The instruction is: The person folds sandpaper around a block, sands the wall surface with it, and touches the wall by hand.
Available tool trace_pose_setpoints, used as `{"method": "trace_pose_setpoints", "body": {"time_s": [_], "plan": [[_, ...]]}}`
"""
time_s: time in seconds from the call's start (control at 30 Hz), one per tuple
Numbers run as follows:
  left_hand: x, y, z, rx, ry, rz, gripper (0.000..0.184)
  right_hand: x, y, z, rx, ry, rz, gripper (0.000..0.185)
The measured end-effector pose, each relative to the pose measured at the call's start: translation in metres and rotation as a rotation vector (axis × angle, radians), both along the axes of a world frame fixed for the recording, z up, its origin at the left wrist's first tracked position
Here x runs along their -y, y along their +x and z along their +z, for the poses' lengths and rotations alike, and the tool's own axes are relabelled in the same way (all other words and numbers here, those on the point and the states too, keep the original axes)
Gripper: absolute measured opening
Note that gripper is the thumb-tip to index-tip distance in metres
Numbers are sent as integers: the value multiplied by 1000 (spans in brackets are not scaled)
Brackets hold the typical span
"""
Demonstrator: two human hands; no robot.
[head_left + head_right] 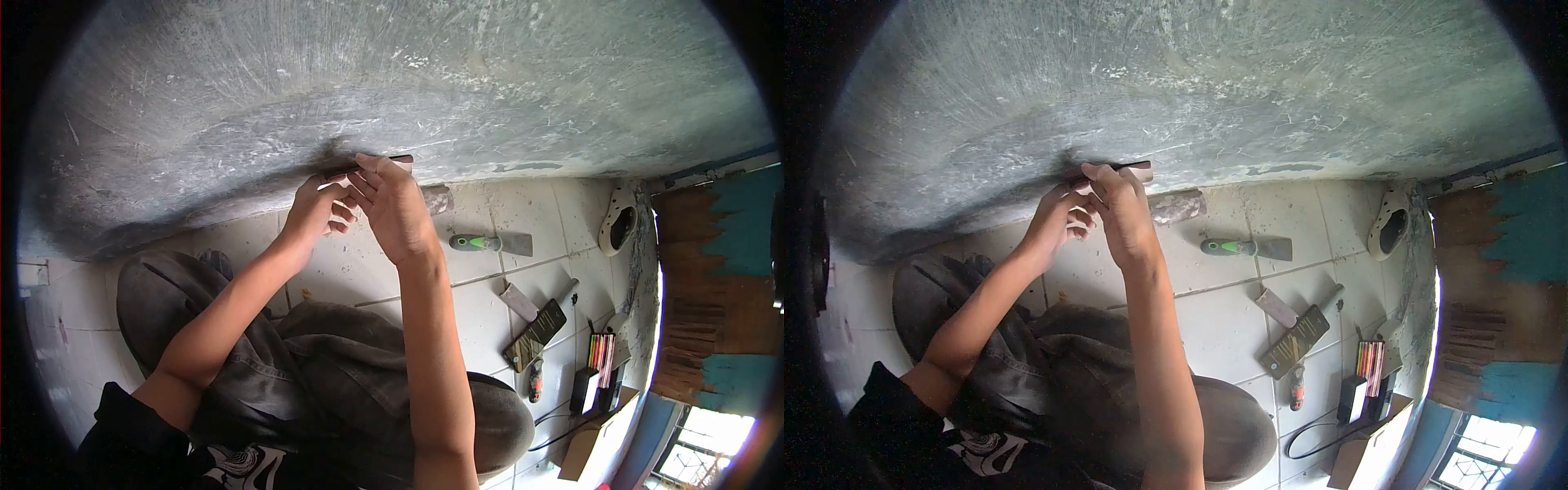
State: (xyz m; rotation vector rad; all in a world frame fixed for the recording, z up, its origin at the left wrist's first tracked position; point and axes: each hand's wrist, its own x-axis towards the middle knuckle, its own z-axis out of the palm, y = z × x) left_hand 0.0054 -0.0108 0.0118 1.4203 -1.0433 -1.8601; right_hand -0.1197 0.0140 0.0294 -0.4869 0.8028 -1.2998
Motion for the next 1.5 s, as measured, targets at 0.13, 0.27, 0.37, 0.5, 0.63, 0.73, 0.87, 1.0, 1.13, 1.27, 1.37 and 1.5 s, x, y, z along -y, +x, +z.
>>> {"method": "trace_pose_setpoints", "body": {"time_s": [0.13, 0.27, 0.37, 0.5, 0.63, 0.73, 0.87, 1.0, 1.13, 1.27, 1.37, 1.5], "plan": [[1, 0, -3, -4, -10, 6, 31, 0, 0, 1, 5, -7, -6, 64], [2, 0, -7, -6, -14, 7, 34, 1, 0, -3, 1, -11, -5, 61], [2, 0, -8, -14, -2, 22, 36, 1, 1, 0, -1, -16, -8, 59], [1, 0, -4, -10, -4, 18, 35, 1, 1, -2, -5, -8, -21, 58], [2, 1, -7, -9, -7, 6, 31, 1, 2, 0, 57, 22, -61, 24], [1, 0, -5, -13, -7, 16, 29, 0, 0, -2, -13, -12, -20, 53], [1, 0, -4, 2, -10, 5, 29, 2, 0, -5, -3, -15, -20, 53], [1, 0, -5, -2, -19, 2, 31, 1, 1, -4, -15, -11, -27, 53], [1, 1, -6, 0, -25, -5, 33, 1, 2, -1, 32, 19, -72, 29], [1, 1, -4, -2, -19, -8, 33, 1, 3, -2, 28, 25, -83, 30], [1, 1, -5, -2, -26, -19, 33, 1, 3, -1, 30, 41, -95, 28], [1, 0, -6, 11, -22, -13, 32, 2, 1, -2, -46, 2, -10, 56]]}}
